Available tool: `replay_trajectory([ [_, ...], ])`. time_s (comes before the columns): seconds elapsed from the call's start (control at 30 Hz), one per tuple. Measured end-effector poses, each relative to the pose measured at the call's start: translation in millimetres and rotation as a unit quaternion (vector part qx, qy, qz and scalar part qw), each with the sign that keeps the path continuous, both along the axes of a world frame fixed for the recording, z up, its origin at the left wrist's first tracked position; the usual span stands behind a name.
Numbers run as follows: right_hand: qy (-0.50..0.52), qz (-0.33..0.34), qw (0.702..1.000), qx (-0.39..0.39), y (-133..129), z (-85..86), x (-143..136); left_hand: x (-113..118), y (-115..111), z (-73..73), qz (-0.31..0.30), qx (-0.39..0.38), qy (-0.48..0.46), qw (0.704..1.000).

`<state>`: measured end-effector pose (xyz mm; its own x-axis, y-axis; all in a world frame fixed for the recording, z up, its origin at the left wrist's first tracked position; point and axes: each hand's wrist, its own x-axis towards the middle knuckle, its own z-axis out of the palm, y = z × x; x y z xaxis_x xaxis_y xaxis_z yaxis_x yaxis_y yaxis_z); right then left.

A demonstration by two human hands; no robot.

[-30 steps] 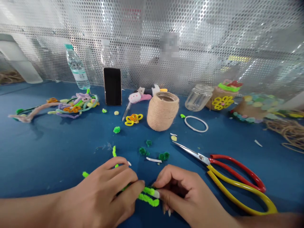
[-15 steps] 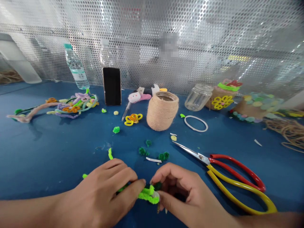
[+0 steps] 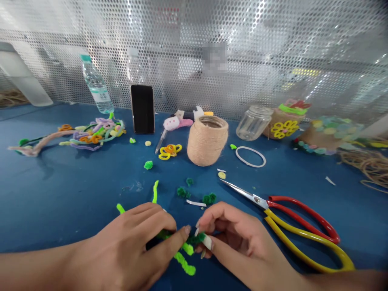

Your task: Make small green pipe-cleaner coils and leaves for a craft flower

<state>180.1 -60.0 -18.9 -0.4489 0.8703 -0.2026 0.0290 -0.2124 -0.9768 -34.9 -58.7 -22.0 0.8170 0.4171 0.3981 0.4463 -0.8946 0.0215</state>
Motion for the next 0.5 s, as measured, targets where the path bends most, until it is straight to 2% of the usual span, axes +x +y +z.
replay_trajectory([
  [0.2, -0.014, 0.022, 0.999, 0.041, 0.3, -4.8, 0.3, 0.5, 1.3, -0.9, -0.003, -0.001, 0.010, 1.000],
  [0.4, -0.007, -0.001, 1.000, 0.004, 0.9, -2.8, -3.0, 3.2, 1.5, 8.1, -0.015, 0.010, 0.025, 1.000],
  [0.5, -0.016, 0.010, 1.000, 0.002, 0.6, -2.4, -2.3, 7.3, 0.2, 11.3, 0.004, 0.020, 0.031, 0.999],
])
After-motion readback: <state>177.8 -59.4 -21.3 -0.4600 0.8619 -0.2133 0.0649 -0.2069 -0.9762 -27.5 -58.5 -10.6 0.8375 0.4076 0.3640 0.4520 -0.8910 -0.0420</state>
